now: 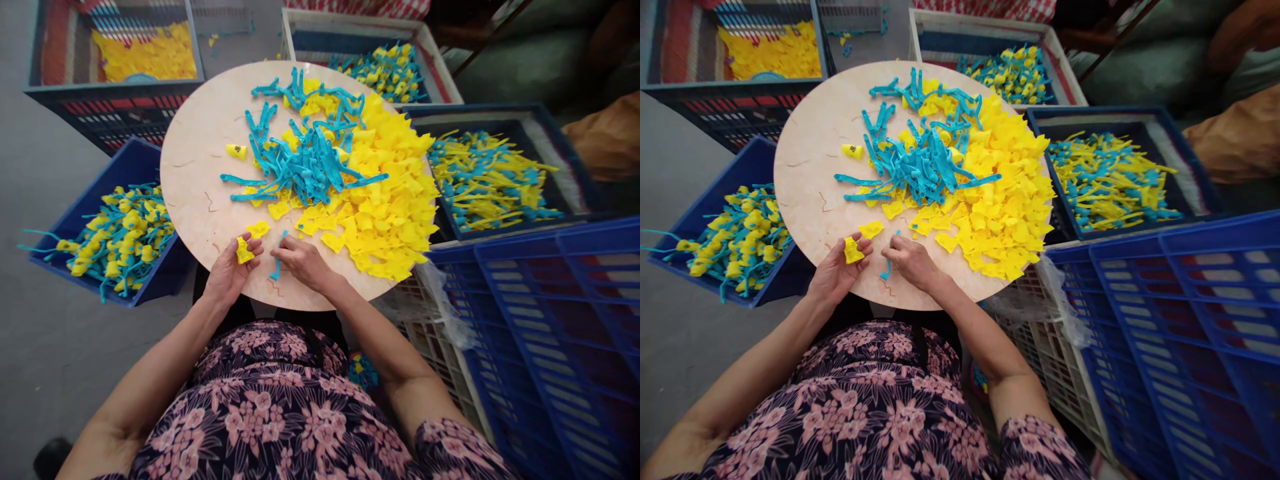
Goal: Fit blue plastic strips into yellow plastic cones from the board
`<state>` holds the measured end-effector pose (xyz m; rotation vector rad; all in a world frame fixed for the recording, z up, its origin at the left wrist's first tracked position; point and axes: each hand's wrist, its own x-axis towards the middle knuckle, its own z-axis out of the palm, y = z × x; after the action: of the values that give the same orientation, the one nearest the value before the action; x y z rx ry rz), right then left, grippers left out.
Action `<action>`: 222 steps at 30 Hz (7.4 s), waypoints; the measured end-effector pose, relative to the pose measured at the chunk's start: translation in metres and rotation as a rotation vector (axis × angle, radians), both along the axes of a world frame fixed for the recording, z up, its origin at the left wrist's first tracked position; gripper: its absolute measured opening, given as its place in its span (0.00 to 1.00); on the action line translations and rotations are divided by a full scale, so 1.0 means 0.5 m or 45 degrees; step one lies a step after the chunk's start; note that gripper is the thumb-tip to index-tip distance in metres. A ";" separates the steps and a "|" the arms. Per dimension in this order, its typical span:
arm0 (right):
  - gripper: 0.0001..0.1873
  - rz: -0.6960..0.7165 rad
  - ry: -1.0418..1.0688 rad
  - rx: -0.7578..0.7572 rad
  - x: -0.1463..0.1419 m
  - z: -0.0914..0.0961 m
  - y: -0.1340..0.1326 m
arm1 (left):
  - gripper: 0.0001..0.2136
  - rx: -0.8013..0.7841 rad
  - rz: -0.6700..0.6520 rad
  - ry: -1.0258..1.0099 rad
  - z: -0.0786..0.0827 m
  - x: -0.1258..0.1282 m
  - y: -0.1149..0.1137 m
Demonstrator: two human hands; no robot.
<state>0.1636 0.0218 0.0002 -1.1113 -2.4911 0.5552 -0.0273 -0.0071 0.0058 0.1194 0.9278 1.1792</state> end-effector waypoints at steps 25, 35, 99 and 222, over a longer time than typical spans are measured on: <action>0.09 -0.491 0.576 -0.728 -0.091 0.064 -0.094 | 0.13 0.310 0.024 0.099 0.035 0.033 -0.010; 0.11 -0.485 0.599 -0.585 -0.095 0.086 -0.115 | 0.13 0.381 0.065 0.126 0.049 0.040 -0.015; 0.14 -0.785 0.242 -0.150 0.072 0.048 0.031 | 0.30 0.459 -0.205 0.345 -0.066 0.038 -0.001; 0.15 -0.750 -0.503 -0.257 0.085 0.018 -0.142 | 0.22 0.229 -0.234 0.554 -0.039 0.057 0.014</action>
<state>0.2063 -0.0492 0.0090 -2.1036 -2.2530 0.4450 0.0012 -0.0002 -0.0137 0.6133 1.1595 1.0819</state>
